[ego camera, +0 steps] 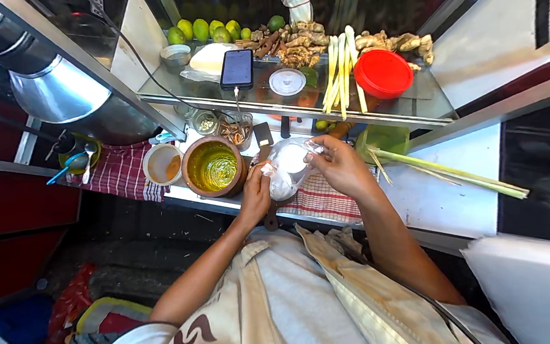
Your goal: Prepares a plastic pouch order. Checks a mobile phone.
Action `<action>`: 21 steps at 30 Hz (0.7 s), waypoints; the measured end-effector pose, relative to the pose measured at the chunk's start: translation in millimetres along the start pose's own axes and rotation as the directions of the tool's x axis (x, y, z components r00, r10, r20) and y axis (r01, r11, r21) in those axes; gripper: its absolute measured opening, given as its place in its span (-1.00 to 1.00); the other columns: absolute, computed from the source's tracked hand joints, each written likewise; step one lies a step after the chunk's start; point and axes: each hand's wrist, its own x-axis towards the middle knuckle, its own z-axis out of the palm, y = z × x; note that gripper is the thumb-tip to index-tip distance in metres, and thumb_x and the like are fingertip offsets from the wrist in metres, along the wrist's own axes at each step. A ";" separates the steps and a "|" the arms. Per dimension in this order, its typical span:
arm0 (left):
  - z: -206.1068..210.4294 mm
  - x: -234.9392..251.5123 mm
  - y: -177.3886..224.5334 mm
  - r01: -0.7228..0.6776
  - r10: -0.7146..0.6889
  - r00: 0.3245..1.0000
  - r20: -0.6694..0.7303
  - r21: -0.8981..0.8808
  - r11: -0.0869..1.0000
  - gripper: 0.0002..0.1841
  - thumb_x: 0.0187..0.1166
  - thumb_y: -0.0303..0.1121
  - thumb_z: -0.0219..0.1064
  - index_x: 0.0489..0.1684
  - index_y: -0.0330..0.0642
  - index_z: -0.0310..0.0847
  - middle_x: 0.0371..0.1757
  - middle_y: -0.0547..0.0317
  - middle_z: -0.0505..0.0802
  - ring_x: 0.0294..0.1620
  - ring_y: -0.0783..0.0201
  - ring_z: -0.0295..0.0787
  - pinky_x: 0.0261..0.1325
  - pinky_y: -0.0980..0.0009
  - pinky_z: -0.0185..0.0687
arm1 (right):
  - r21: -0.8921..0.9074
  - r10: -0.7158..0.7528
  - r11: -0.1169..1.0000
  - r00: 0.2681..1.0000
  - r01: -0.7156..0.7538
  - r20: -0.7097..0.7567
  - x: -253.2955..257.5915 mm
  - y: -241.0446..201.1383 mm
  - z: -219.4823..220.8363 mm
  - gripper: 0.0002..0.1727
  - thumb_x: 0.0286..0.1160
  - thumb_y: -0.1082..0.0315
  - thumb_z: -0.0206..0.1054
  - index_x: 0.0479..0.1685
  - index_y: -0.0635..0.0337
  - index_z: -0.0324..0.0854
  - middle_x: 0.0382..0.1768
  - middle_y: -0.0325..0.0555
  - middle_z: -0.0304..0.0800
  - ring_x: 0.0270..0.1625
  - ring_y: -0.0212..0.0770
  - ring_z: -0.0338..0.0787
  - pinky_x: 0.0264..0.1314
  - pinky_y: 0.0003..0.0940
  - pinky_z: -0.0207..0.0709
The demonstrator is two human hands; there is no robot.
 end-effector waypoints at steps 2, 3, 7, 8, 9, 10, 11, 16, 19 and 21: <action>-2.9 2.2 5.0 -0.111 0.111 0.994 -0.012 0.049 0.993 -0.67 0.78 -0.45 -0.03 0.21 -0.28 0.67 0.54 0.00 0.63 0.56 0.19 0.54 0.57 0.16 0.48 | -0.020 -0.006 1.000 0.999 0.005 -0.031 -6.4 -0.9 -3.4 -0.69 0.72 0.37 0.29 0.37 0.13 0.57 -0.12 -0.06 0.84 -0.27 -0.26 0.81 -0.14 -0.31 0.71; -5.2 3.4 9.3 -0.140 0.141 0.990 -0.024 0.056 0.989 -0.69 0.78 -0.46 -0.01 0.18 -0.26 0.69 0.52 0.02 0.63 0.56 0.19 0.52 0.58 0.17 0.48 | -0.026 -0.012 1.000 0.999 0.010 -0.047 -7.9 -0.5 -5.5 -0.69 0.71 0.38 0.29 0.36 0.12 0.58 -0.12 -0.05 0.84 -0.28 -0.26 0.81 -0.15 -0.31 0.71; -16.4 11.1 29.3 -0.034 0.034 0.999 -0.008 -0.154 0.987 -0.65 0.87 -0.39 -0.09 0.36 -0.09 0.62 0.28 0.17 0.78 0.19 0.31 0.74 0.19 0.27 0.70 | -0.011 -0.041 0.999 0.997 0.040 -0.067 -11.9 2.5 -10.8 -0.71 0.73 0.39 0.25 0.35 0.10 0.59 -0.12 -0.08 0.85 -0.29 -0.28 0.80 -0.19 -0.35 0.69; -17.1 16.9 27.2 -0.035 0.042 0.999 0.017 -0.275 0.961 -0.65 0.88 -0.41 -0.12 0.38 -0.15 0.57 0.22 0.10 0.82 0.15 0.24 0.80 0.19 0.21 0.76 | -0.008 -0.041 0.999 0.997 0.040 -0.065 -12.6 2.4 -10.8 -0.72 0.73 0.38 0.25 0.33 0.09 0.61 -0.14 -0.09 0.86 -0.31 -0.29 0.80 -0.20 -0.36 0.70; -17.9 21.4 26.1 -0.038 0.058 0.997 0.045 -0.360 0.932 -0.64 0.89 -0.42 -0.15 0.39 -0.19 0.53 0.21 0.04 0.83 0.17 0.17 0.82 0.25 0.15 0.77 | -0.003 -0.040 0.999 0.997 0.040 -0.062 -13.4 2.1 -10.5 -0.72 0.72 0.39 0.26 0.31 0.08 0.62 -0.15 -0.11 0.86 -0.32 -0.30 0.80 -0.22 -0.37 0.70; -18.5 24.5 26.8 -0.034 0.067 0.996 0.065 -0.409 0.912 -0.64 0.89 -0.42 -0.17 0.39 -0.20 0.52 0.22 0.00 0.83 0.19 0.13 0.84 0.29 0.12 0.77 | 0.002 -0.041 0.999 0.997 0.041 -0.058 -14.2 1.6 -10.1 -0.73 0.71 0.39 0.25 0.29 0.09 0.64 -0.17 -0.12 0.86 -0.33 -0.31 0.80 -0.25 -0.38 0.69; -19.0 26.7 28.6 -0.024 0.069 0.994 0.086 -0.442 0.897 -0.64 0.90 -0.42 -0.19 0.40 -0.20 0.50 0.23 -0.02 0.82 0.20 0.08 0.84 0.31 0.09 0.77 | 0.005 -0.041 0.999 0.998 0.042 -0.054 -15.5 0.4 -10.1 -0.75 0.71 0.39 0.25 0.26 0.09 0.65 -0.20 -0.13 0.86 -0.35 -0.32 0.79 -0.28 -0.39 0.68; -26.9 35.0 39.7 -0.059 0.138 0.977 0.162 -0.417 0.907 -0.65 0.90 -0.41 -0.16 0.37 -0.26 0.53 0.28 -0.04 0.80 0.24 0.06 0.84 0.35 0.05 0.77 | 0.022 -0.026 0.999 0.999 0.026 -0.024 -26.9 -3.7 -10.8 -0.80 0.71 0.36 0.28 0.19 0.09 0.67 -0.24 -0.18 0.87 -0.32 -0.34 0.84 -0.22 -0.41 0.76; -34.0 41.2 45.1 -0.098 0.178 0.968 0.175 -0.391 0.915 -0.69 0.87 -0.45 -0.08 0.35 -0.25 0.54 0.27 -0.02 0.81 0.23 0.11 0.84 0.37 0.11 0.75 | -0.023 -0.043 0.999 0.999 0.043 -0.001 -40.7 -4.9 -9.7 -0.71 0.67 0.38 0.34 0.30 0.05 0.62 -0.16 -0.17 0.86 -0.32 -0.33 0.83 -0.23 -0.39 0.76; -37.5 43.2 47.5 -0.125 0.188 0.971 0.147 -0.356 0.926 -0.73 0.82 -0.48 0.05 0.30 -0.23 0.59 0.22 0.03 0.84 0.17 0.20 0.84 0.30 0.23 0.76 | -0.083 -0.087 0.993 0.996 0.088 0.008 -44.6 -4.2 -10.1 -0.67 0.61 0.46 0.37 0.32 0.10 0.63 -0.07 -0.13 0.84 -0.28 -0.32 0.83 -0.14 -0.34 0.78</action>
